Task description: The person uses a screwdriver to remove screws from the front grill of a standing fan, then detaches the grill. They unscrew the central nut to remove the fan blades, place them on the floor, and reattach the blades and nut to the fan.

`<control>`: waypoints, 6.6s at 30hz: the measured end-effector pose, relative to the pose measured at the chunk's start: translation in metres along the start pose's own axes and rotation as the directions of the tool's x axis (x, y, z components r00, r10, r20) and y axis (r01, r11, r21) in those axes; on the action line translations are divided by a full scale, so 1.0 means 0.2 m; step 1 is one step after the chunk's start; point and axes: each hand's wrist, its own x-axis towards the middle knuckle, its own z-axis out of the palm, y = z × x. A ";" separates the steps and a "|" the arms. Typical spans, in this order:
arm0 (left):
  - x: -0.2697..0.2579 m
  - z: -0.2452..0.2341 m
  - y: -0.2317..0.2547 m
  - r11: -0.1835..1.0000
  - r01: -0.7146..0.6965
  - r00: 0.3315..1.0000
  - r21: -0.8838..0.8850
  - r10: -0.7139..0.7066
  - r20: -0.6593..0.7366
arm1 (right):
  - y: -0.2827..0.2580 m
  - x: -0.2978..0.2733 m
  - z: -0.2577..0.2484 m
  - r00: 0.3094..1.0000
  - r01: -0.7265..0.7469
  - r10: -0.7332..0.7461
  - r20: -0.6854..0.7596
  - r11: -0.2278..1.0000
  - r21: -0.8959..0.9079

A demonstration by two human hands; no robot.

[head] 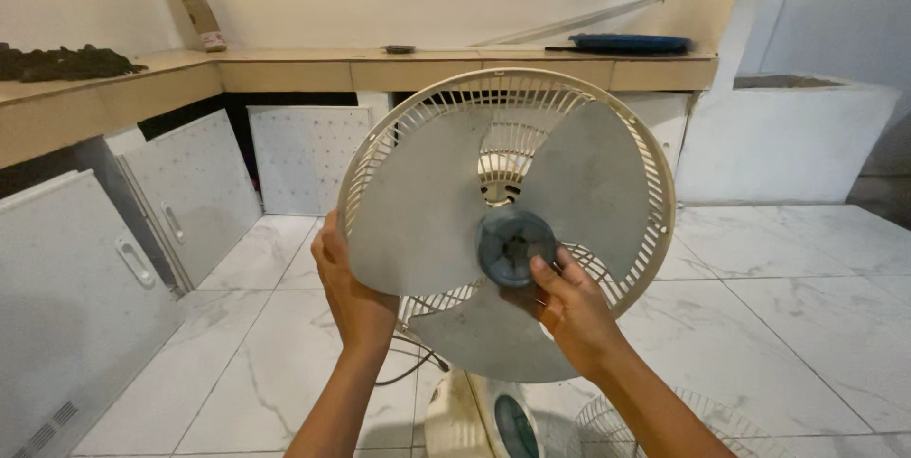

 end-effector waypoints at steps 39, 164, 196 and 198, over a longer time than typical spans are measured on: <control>-0.09 0.21 0.19 0.705 -0.678 0.715 0.209 0.565 0.412 | 0.27 0.20 -0.12 0.927 0.284 -0.349 -0.137 0.891 -0.353; -0.12 0.40 0.27 0.820 -0.517 0.845 0.246 0.444 0.298 | 0.02 0.08 -0.28 0.954 0.266 -0.290 0.076 0.705 -0.657; -2.01 0.47 0.65 0.744 -0.562 0.103 -0.361 0.496 0.862 | 0.58 -1.60 -1.13 0.917 -0.279 -0.209 -0.339 0.271 -0.921; -2.13 0.47 0.63 0.751 -0.564 0.080 -0.344 0.464 0.882 | 0.59 -1.66 -1.16 0.926 -0.292 -0.160 -0.342 0.272 -0.917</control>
